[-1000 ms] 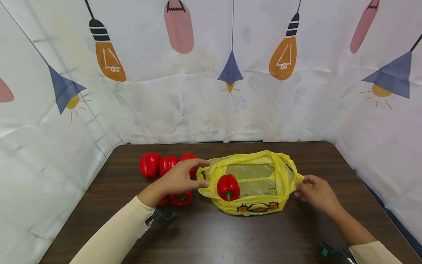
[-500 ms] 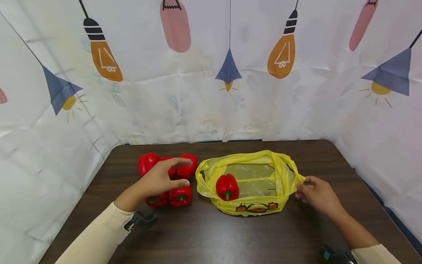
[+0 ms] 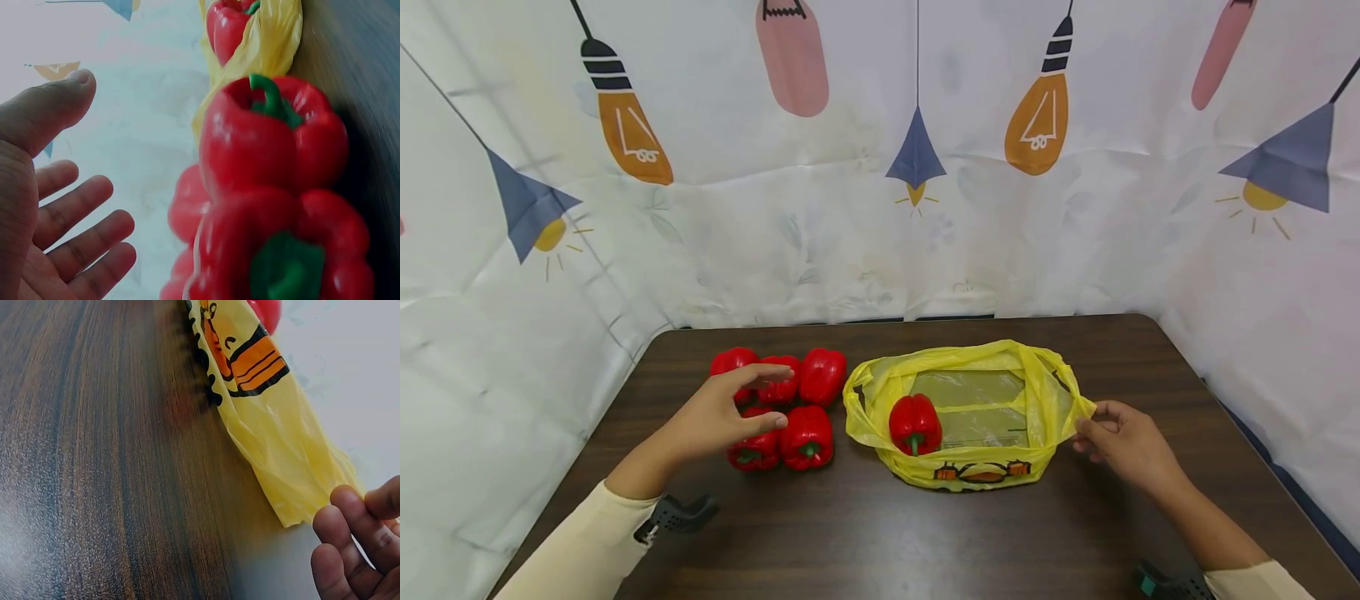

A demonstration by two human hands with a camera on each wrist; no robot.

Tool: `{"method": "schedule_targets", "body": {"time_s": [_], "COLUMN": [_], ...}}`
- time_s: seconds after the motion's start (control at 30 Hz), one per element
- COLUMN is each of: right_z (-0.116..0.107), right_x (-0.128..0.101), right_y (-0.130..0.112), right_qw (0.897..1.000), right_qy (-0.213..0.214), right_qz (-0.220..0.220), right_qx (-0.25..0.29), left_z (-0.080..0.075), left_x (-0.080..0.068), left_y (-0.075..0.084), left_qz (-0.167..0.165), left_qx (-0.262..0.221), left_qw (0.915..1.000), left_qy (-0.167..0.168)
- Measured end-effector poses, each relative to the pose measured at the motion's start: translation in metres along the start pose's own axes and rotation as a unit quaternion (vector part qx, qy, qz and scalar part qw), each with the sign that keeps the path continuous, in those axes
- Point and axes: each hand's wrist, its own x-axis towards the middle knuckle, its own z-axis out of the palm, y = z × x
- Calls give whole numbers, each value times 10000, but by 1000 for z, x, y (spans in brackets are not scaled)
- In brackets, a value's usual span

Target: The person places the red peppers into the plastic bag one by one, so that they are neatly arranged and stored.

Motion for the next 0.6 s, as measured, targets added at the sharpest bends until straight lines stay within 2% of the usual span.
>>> {"method": "schedule_targets", "body": {"time_s": [0.3,0.6], "right_z": [0,2], "right_x": [-4,-4], "right_y": [0,-3], "right_qw": [10000,9998], "right_qy": [53,126], "right_qz": [-54,-91], "right_qx": [-25,-86], "left_z": [-8,-8], "left_x": [-12,-25], "left_y": [-21,-35], "left_qz": [-5,-24], "left_qx": [-66,148], "left_qw": [10000,9999], "left_qy": [16,0]}}
